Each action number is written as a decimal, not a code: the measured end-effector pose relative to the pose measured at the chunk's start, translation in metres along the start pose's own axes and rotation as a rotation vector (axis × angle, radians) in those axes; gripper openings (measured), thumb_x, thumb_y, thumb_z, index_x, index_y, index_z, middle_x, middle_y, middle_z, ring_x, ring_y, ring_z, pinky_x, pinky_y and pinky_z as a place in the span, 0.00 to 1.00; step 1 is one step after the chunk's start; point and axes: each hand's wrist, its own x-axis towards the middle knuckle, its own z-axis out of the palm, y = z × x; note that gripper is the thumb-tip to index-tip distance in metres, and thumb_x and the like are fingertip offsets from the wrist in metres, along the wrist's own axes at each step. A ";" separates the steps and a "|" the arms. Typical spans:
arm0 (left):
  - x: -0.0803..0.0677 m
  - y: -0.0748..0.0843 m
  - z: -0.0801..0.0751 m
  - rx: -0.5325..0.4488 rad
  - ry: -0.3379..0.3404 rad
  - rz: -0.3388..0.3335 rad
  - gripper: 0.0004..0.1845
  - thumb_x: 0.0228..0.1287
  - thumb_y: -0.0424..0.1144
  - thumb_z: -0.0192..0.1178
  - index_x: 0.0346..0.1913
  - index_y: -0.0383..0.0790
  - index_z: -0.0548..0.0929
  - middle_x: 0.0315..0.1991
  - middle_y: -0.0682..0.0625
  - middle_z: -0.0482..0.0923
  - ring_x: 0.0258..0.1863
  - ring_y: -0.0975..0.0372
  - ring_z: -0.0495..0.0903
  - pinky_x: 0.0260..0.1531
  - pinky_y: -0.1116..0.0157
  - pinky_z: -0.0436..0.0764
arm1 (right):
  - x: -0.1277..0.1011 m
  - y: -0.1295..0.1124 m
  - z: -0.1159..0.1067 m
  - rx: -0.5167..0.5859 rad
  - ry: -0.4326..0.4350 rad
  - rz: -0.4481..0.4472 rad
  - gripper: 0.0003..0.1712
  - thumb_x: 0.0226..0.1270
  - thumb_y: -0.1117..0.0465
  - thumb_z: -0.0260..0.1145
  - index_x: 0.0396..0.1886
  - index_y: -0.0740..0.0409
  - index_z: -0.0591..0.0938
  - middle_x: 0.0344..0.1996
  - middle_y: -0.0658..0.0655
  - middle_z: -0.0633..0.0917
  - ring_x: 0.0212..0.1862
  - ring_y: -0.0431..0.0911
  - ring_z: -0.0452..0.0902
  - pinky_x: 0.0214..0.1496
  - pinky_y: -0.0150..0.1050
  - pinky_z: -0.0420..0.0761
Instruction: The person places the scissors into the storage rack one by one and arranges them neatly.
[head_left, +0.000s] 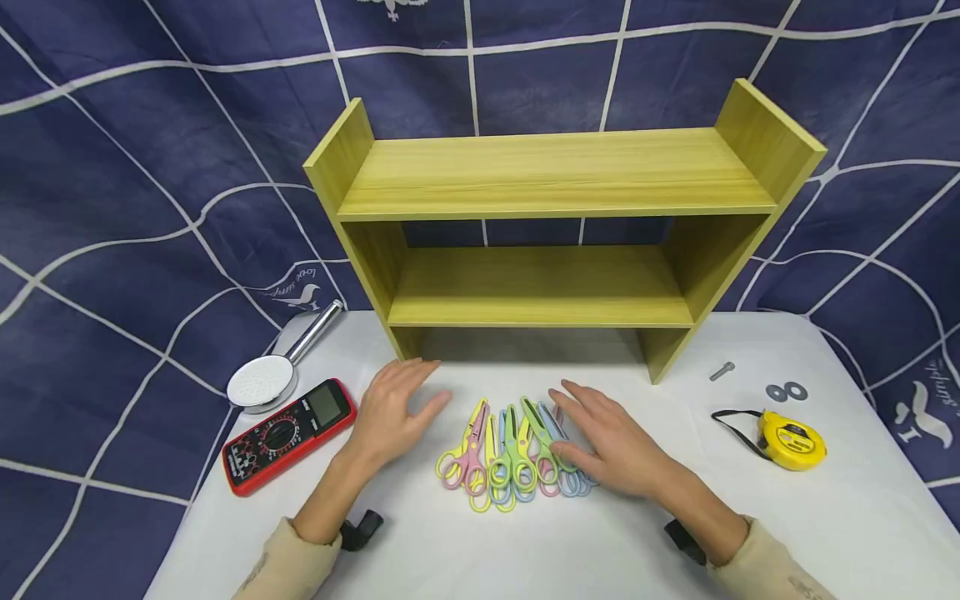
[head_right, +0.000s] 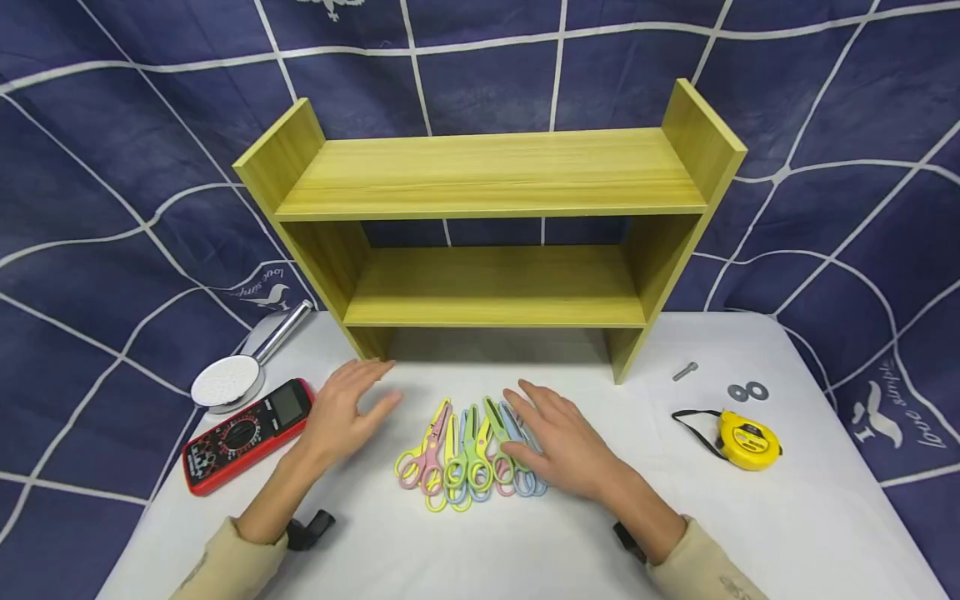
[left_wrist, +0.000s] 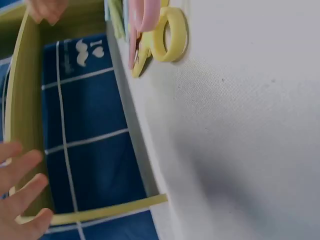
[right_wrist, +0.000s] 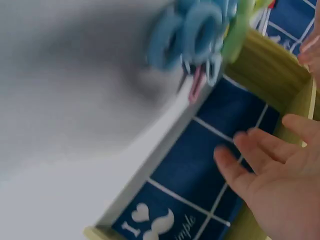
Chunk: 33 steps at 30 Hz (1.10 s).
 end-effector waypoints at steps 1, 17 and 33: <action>0.002 -0.003 0.000 -0.056 0.090 -0.037 0.22 0.64 0.47 0.65 0.54 0.35 0.84 0.50 0.43 0.83 0.55 0.48 0.78 0.58 0.49 0.70 | -0.001 -0.001 0.002 0.026 -0.006 -0.005 0.39 0.66 0.44 0.67 0.72 0.55 0.69 0.67 0.61 0.70 0.67 0.56 0.65 0.64 0.56 0.66; 0.055 -0.023 -0.033 -0.715 0.262 -0.566 0.32 0.72 0.35 0.57 0.74 0.29 0.59 0.68 0.35 0.65 0.66 0.46 0.67 0.64 0.57 0.67 | -0.006 -0.014 0.021 -0.038 -0.219 -0.085 0.30 0.59 0.53 0.74 0.62 0.51 0.80 0.34 0.45 0.67 0.32 0.38 0.59 0.31 0.30 0.66; 0.059 -0.037 -0.008 -0.669 0.340 -0.543 0.19 0.71 0.38 0.61 0.58 0.28 0.80 0.51 0.35 0.81 0.50 0.56 0.81 0.45 0.72 0.78 | 0.015 -0.016 -0.003 0.089 -0.491 -0.051 0.23 0.52 0.58 0.73 0.50 0.50 0.80 0.29 0.39 0.79 0.26 0.35 0.65 0.34 0.37 0.70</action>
